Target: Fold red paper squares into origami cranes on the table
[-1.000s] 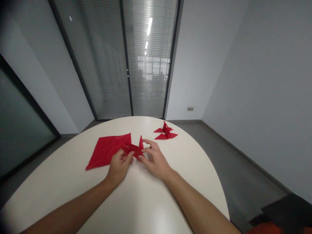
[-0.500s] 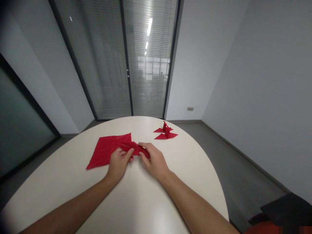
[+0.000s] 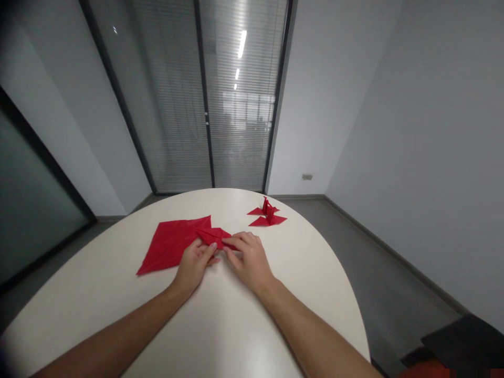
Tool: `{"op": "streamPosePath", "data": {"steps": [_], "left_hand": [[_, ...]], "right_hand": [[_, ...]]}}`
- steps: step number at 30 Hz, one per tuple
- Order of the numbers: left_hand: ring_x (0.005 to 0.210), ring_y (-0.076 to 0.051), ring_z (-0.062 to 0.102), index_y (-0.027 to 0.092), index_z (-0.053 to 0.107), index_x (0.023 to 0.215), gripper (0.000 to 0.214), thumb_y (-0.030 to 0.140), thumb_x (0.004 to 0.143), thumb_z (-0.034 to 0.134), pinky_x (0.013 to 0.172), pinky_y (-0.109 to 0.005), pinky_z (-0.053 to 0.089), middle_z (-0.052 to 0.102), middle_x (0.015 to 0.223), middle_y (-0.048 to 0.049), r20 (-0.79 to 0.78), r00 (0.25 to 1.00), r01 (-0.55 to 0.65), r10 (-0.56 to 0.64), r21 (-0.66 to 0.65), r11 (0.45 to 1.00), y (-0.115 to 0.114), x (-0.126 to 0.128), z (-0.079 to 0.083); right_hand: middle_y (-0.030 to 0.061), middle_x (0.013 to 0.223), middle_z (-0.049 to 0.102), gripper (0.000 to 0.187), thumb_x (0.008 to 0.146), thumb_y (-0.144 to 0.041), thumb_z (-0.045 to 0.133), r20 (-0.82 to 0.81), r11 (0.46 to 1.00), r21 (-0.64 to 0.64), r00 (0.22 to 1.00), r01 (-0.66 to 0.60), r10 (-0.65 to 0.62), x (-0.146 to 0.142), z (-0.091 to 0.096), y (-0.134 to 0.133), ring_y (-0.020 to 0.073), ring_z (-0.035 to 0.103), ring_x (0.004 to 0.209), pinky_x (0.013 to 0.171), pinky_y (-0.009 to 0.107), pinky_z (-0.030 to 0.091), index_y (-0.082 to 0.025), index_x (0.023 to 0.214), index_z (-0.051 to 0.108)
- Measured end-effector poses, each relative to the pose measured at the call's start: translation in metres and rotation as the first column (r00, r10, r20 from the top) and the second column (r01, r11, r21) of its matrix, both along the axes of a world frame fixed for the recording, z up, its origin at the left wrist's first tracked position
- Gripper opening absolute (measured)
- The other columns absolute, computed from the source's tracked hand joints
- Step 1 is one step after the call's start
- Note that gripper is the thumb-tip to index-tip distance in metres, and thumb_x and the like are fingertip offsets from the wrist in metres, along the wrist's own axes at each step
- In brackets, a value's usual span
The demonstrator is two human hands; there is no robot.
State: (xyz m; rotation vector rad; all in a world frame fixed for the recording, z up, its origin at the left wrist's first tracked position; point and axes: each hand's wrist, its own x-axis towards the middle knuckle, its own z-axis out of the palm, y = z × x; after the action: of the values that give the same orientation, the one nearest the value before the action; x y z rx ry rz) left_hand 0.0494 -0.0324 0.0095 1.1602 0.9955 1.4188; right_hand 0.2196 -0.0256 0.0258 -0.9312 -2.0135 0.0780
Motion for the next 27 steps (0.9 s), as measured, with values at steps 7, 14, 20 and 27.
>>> {"op": "streamPosePath", "data": {"steps": [7, 14, 20, 27], "left_hand": [[0.080, -0.022, 0.073, 0.017, 0.058, 0.085, 0.051, 0.061, 0.069, 0.078, 0.063, -0.027, 0.059, 0.071, 0.077, -0.0039, 0.057, 0.998, -0.018, 0.021, -0.046, 0.999, 0.0035, -0.0010, -0.0001], [0.074, -0.018, 0.070, 0.017, 0.058, 0.086, 0.045, 0.056, 0.074, 0.076, 0.070, -0.030, 0.060, 0.069, 0.076, -0.0018, 0.114, 0.993, -0.002, 0.006, -0.031, 1.000, 0.0051, -0.0011, -0.0020], [0.084, -0.019, 0.072, 0.016, 0.061, 0.094, 0.044, 0.052, 0.074, 0.077, 0.085, -0.036, 0.058, 0.073, 0.090, -0.0053, 0.193, 0.980, 0.049, -0.045, -0.014, 0.999, 0.0055, -0.0002, -0.0027], [0.102, -0.025, 0.070, 0.017, 0.060, 0.109, 0.042, 0.044, 0.081, 0.073, 0.090, -0.038, 0.056, 0.073, 0.108, -0.0116, 0.191, 0.975, 0.103, -0.110, 0.048, 0.994, 0.0026, 0.0011, -0.0002]], "right_hand": [[0.0061, 0.100, 0.071, 0.025, 0.090, -0.012, 0.066, 0.038, 0.998, 0.063, 0.999, -0.032, 0.030, -0.0013, -0.0021, 0.0034, 0.0229, 0.063, 0.092, 0.079, 0.039, 0.047, -0.023, 0.112, 0.069], [0.0062, 0.094, 0.072, 0.021, 0.090, -0.008, 0.058, 0.105, 0.986, 0.125, 0.990, -0.109, 0.096, -0.0008, -0.0018, 0.0031, 0.0212, 0.063, 0.087, 0.075, 0.036, 0.048, -0.022, 0.101, 0.069], [0.0061, 0.101, 0.072, 0.024, 0.093, -0.014, 0.059, -0.044, 0.988, -0.052, 0.989, -0.146, 0.143, -0.0023, -0.0018, -0.0015, 0.0202, 0.067, 0.089, 0.081, 0.035, 0.055, -0.023, 0.114, 0.064], [0.0053, 0.098, 0.070, 0.023, 0.090, -0.014, 0.063, -0.030, 0.983, -0.108, 0.989, -0.148, 0.146, -0.0041, -0.0023, -0.0041, 0.0209, 0.065, 0.092, 0.081, 0.035, 0.055, -0.024, 0.111, 0.064]]}}
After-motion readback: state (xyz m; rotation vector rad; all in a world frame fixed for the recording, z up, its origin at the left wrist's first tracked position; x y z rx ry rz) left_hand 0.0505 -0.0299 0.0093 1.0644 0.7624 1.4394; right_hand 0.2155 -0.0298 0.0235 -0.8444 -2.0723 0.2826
